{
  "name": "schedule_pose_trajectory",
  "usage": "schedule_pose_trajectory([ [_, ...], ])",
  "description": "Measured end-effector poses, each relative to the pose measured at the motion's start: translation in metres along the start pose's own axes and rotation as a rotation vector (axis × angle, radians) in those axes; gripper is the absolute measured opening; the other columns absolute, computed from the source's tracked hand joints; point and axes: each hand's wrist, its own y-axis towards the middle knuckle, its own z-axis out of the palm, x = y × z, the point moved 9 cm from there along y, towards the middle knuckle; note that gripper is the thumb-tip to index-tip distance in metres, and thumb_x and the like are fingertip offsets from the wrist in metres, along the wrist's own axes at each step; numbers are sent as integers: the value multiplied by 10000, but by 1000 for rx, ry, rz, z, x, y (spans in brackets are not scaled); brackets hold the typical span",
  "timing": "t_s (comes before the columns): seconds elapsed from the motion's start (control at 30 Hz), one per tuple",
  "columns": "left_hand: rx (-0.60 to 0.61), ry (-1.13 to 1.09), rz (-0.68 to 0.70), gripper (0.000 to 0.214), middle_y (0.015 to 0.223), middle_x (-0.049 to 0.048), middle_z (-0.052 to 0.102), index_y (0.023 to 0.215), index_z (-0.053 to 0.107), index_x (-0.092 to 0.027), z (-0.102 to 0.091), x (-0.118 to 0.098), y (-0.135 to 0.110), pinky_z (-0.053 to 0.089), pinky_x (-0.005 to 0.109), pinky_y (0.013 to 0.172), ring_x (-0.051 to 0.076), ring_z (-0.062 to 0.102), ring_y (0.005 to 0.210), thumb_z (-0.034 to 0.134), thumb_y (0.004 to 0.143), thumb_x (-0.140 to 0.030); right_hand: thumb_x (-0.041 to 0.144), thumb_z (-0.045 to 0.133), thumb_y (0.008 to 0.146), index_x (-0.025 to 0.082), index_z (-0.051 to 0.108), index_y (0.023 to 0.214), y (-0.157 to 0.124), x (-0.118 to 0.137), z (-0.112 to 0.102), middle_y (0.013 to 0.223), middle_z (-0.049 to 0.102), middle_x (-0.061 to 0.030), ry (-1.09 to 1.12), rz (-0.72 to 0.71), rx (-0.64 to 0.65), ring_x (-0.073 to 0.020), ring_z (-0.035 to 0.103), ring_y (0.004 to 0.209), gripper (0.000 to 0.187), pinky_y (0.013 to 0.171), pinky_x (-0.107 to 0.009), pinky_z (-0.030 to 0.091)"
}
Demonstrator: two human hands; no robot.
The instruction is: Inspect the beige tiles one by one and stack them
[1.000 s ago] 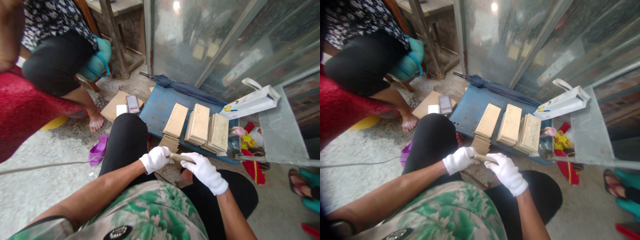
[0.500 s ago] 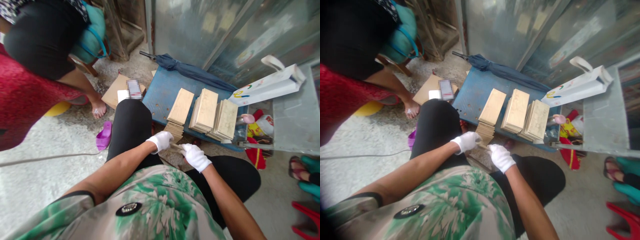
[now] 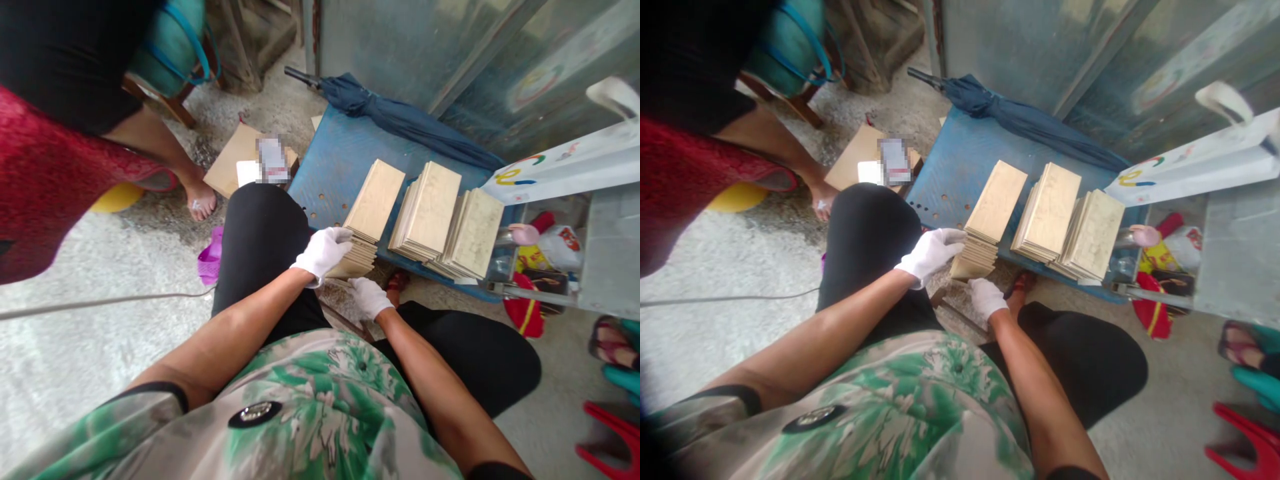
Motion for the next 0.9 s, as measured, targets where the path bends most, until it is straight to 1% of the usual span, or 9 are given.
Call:
schedule_pose_trajectory([
  [0.17, 14, -55, -27, 351, 1140, 76, 708, 1136, 677, -104, 4, 6, 3, 484, 243, 972, 169, 669, 1032, 608, 799, -176, 318, 443, 958, 178, 617, 1237, 13, -5, 6, 1197, 644, -112, 12, 24, 10, -218, 577, 1104, 357, 964, -277, 392],
  [0.27, 9, -59, -27, 342, 1135, 71, 711, 1130, 680, -112, 6, 6, 4, 481, 238, 973, 167, 663, 1046, 602, 806, -187, 348, 446, 963, 164, 595, 1267, 13, -7, 10, 1219, 629, -134, 17, 38, -5, -238, 569, 1112, 385, 958, -289, 389],
  [0.37, 14, -36, -33, 346, 1144, 84, 706, 1134, 676, -96, 6, 5, 5, 475, 238, 978, 166, 666, 1036, 596, 808, -180, 349, 442, 965, 154, 584, 1277, 10, -7, 11, 1220, 621, -150, 23, 47, -27, -237, 582, 1088, 394, 934, -288, 402],
  [0.5, 20, -54, -42, 339, 1134, 74, 711, 1133, 675, -103, 7, 8, 6, 479, 241, 976, 166, 661, 1046, 590, 815, -182, 328, 444, 955, 206, 603, 1248, 9, -5, 5, 1204, 628, -114, 34, 55, -67, -213, 598, 1056, 356, 912, -281, 421],
  [0.63, -16, -102, -81, 371, 1163, 88, 697, 1170, 653, -95, 9, 20, 11, 489, 228, 957, 164, 655, 1061, 594, 818, -195, 305, 413, 959, 232, 615, 1228, 7, -7, -2, 1191, 632, -102, 42, 78, -115, -207, 607, 1049, 344, 908, -292, 432],
  [0.73, -21, -48, -96, 400, 1188, 107, 684, 1207, 635, -88, 13, 27, 14, 483, 226, 961, 170, 645, 1083, 580, 823, -186, 305, 393, 968, 229, 608, 1234, 4, -10, -5, 1194, 631, -100, 51, 91, -150, -203, 594, 1086, 350, 929, -294, 424],
  [0.9, 50, 117, -61, 393, 1231, 112, 660, 1212, 640, -116, 24, 29, 17, 471, 245, 970, 182, 636, 1101, 553, 835, -181, 335, 387, 978, 196, 537, 1318, -3, -18, -14, 1265, 590, -128, 69, 130, -230, -205, 557, 1158, 397, 972, -296, 398],
])
